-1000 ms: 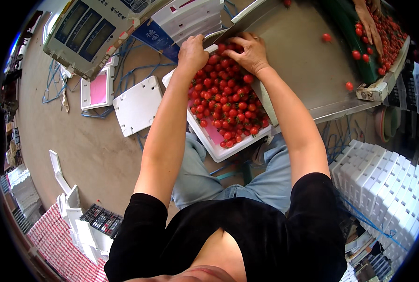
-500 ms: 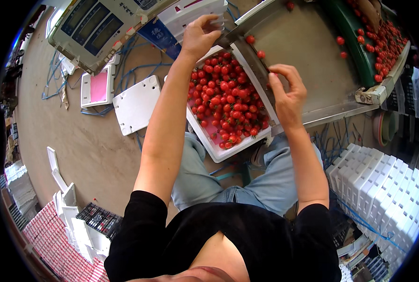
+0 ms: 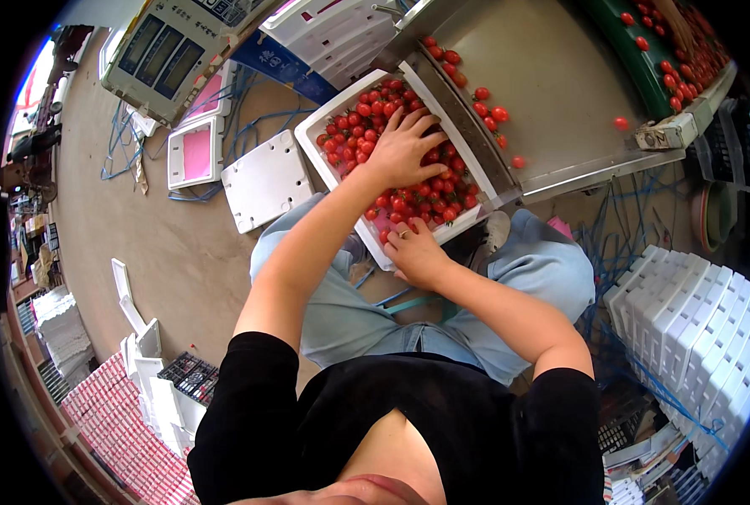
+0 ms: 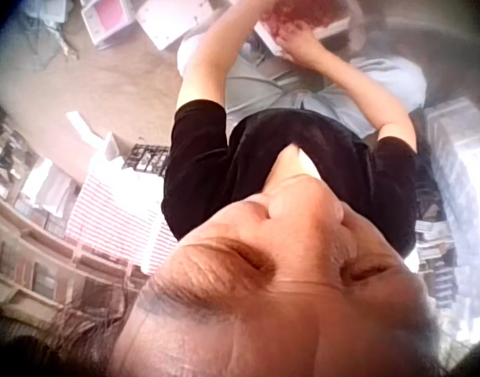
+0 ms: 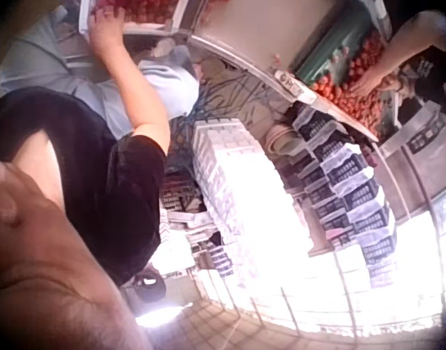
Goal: The person sorts cherry tomatoes by hand from a large bin into white foam boxes, placing a pink paper sheet and a foam lid on each box before setting it aside.
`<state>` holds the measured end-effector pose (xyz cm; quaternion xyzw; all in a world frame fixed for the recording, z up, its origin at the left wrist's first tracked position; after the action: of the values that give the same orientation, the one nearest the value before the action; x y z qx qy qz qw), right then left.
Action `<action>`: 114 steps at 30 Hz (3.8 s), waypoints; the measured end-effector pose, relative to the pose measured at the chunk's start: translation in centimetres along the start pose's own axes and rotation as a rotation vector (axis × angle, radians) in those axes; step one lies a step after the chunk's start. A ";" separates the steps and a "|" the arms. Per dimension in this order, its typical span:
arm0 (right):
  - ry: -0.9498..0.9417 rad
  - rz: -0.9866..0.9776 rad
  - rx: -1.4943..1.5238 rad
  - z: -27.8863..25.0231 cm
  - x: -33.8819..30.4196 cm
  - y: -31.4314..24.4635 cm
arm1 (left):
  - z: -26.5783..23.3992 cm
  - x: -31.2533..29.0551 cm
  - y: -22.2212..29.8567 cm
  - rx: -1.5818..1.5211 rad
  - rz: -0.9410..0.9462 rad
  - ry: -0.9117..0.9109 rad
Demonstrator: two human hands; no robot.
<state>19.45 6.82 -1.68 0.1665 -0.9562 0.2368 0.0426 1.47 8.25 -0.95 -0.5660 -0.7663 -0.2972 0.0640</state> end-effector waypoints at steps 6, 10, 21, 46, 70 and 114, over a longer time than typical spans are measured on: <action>0.164 -0.081 -0.061 2.3 -1.3 -1.2 | -1.2 -6.7 1.1 0.102 -0.242 0.128; 0.198 -0.047 -0.041 3.2 -2.2 -2.3 | -2.5 -11.4 2.8 0.133 -0.378 0.259; 0.423 0.039 0.171 -2.1 -1.3 -2.1 | -2.7 -7.7 -1.4 0.286 -0.298 -0.040; 0.517 0.308 0.036 -2.3 -7.3 -0.3 | -2.7 -19.4 13.2 0.044 -0.557 0.212; 0.454 0.166 0.112 0.0 -9.8 -4.8 | -1.5 -24.6 9.9 -0.079 -1.044 0.593; 0.621 1.025 1.013 -15.2 0.5 24.0 | 8.1 14.2 7.3 0.439 -0.445 -0.013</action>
<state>10.90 33.75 1.26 -0.3703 -0.6335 0.6700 0.1123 5.01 25.58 1.39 -0.3589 -0.9176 -0.1276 0.1134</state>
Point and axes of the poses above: each hand's wrist, its own x-axis towards the middle knuckle, its own z-axis out of the palm, y = z × x, the point moved 3 cm from there along x, towards the middle knuckle, and after that the axes turned 8 degrees about y, right-handed, at the moved point
